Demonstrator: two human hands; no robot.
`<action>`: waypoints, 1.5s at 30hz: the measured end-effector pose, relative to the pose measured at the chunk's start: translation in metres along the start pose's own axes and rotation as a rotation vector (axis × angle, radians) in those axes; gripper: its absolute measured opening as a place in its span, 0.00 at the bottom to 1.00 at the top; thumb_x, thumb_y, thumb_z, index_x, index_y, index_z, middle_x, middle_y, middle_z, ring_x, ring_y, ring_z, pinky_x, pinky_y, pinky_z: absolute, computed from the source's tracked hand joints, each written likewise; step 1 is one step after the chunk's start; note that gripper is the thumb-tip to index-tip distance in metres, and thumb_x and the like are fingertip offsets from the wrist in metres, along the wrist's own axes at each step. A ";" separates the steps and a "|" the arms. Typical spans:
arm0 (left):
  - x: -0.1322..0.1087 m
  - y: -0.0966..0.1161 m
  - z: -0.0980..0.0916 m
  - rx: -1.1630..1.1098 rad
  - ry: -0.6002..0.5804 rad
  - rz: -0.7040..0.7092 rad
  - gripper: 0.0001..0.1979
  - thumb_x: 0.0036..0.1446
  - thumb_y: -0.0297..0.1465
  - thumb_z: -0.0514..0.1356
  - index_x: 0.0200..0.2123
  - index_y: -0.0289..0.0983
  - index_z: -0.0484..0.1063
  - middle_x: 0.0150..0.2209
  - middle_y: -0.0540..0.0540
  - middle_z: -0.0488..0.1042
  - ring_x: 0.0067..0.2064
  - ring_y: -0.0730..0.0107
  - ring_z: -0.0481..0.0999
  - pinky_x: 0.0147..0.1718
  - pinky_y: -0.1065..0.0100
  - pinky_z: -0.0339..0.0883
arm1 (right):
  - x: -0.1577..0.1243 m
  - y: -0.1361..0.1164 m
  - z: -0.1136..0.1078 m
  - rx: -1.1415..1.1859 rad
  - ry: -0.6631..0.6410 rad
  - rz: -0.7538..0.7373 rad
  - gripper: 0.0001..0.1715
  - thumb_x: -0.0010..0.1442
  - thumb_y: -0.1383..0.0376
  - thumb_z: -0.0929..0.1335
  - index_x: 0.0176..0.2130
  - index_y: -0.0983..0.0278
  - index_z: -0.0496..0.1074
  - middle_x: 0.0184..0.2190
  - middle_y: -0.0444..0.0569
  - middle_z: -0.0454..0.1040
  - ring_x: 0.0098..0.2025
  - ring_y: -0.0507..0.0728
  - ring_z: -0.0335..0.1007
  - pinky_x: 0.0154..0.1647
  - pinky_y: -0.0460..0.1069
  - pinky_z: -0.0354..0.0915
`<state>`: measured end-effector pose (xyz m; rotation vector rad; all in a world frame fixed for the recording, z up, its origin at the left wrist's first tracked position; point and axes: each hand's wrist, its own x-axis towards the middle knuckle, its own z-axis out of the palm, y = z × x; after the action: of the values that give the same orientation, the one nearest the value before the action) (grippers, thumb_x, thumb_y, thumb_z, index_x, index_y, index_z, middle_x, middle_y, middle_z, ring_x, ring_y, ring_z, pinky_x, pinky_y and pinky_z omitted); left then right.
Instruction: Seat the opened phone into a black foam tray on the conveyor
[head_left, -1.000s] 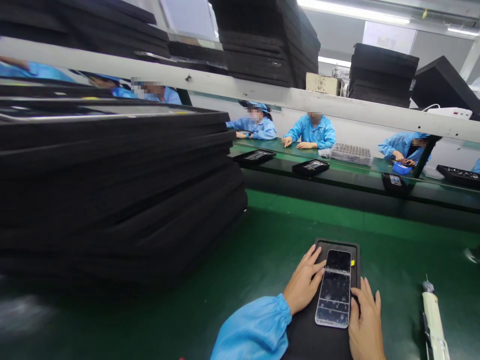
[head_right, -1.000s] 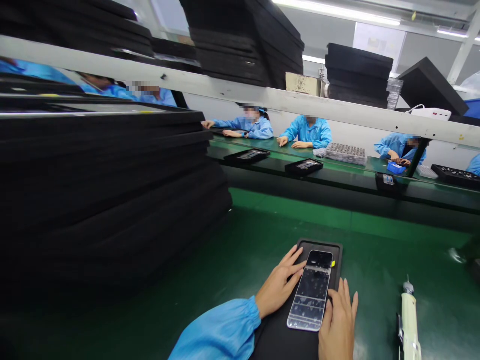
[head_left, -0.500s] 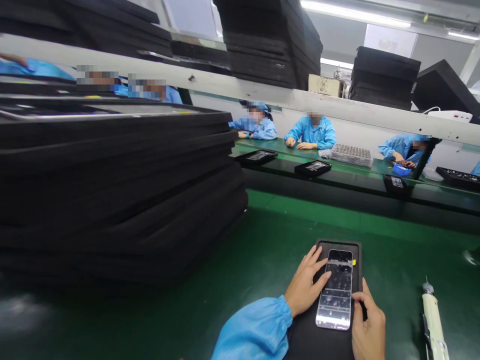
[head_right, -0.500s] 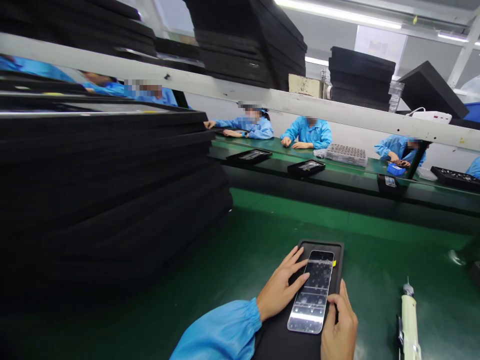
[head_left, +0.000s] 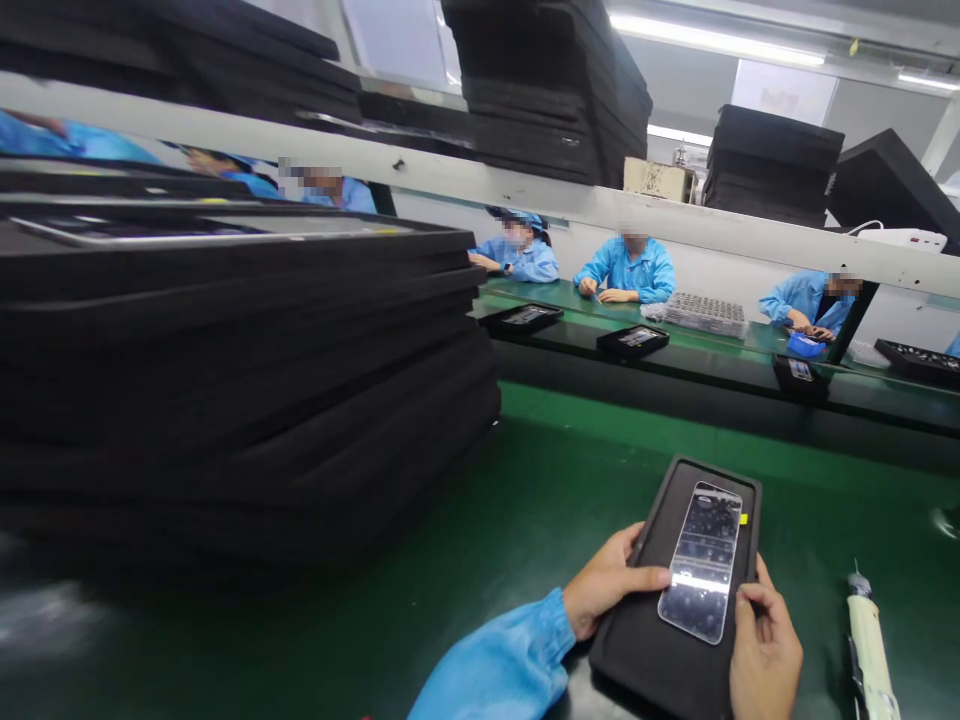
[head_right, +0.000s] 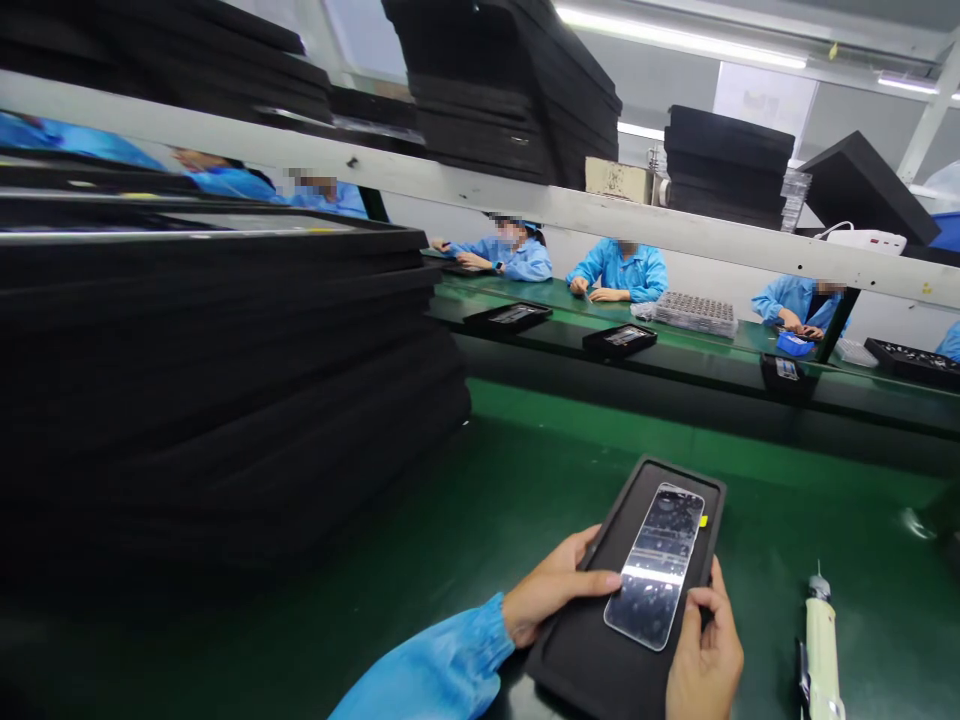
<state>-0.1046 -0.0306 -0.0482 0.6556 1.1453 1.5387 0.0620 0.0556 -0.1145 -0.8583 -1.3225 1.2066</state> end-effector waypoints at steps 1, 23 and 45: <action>-0.002 0.001 0.002 0.006 -0.032 0.023 0.42 0.31 0.36 0.76 0.51 0.34 0.65 0.47 0.38 0.74 0.51 0.50 0.72 0.51 0.57 0.67 | 0.000 -0.002 0.000 0.020 0.010 0.007 0.19 0.56 0.52 0.67 0.34 0.66 0.68 0.58 0.65 0.63 0.60 0.65 0.60 0.59 0.56 0.61; -0.005 -0.003 0.003 0.072 -0.110 0.131 0.41 0.31 0.30 0.76 0.51 0.36 0.65 0.48 0.42 0.73 0.53 0.51 0.70 0.53 0.56 0.65 | 0.005 -0.038 -0.006 0.056 -0.335 0.289 0.30 0.44 0.53 0.76 0.42 0.69 0.71 0.38 0.54 0.78 0.41 0.62 0.74 0.44 0.53 0.69; -0.004 -0.004 -0.001 0.120 -0.107 0.083 0.34 0.30 0.32 0.75 0.44 0.32 0.70 0.39 0.43 0.76 0.43 0.54 0.74 0.42 0.62 0.69 | 0.001 -0.032 -0.004 0.046 -0.290 0.259 0.29 0.44 0.53 0.75 0.41 0.67 0.72 0.37 0.53 0.78 0.39 0.63 0.73 0.42 0.53 0.68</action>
<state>-0.1024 -0.0345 -0.0517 0.8658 1.1470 1.4940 0.0704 0.0497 -0.0837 -0.8642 -1.4371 1.6063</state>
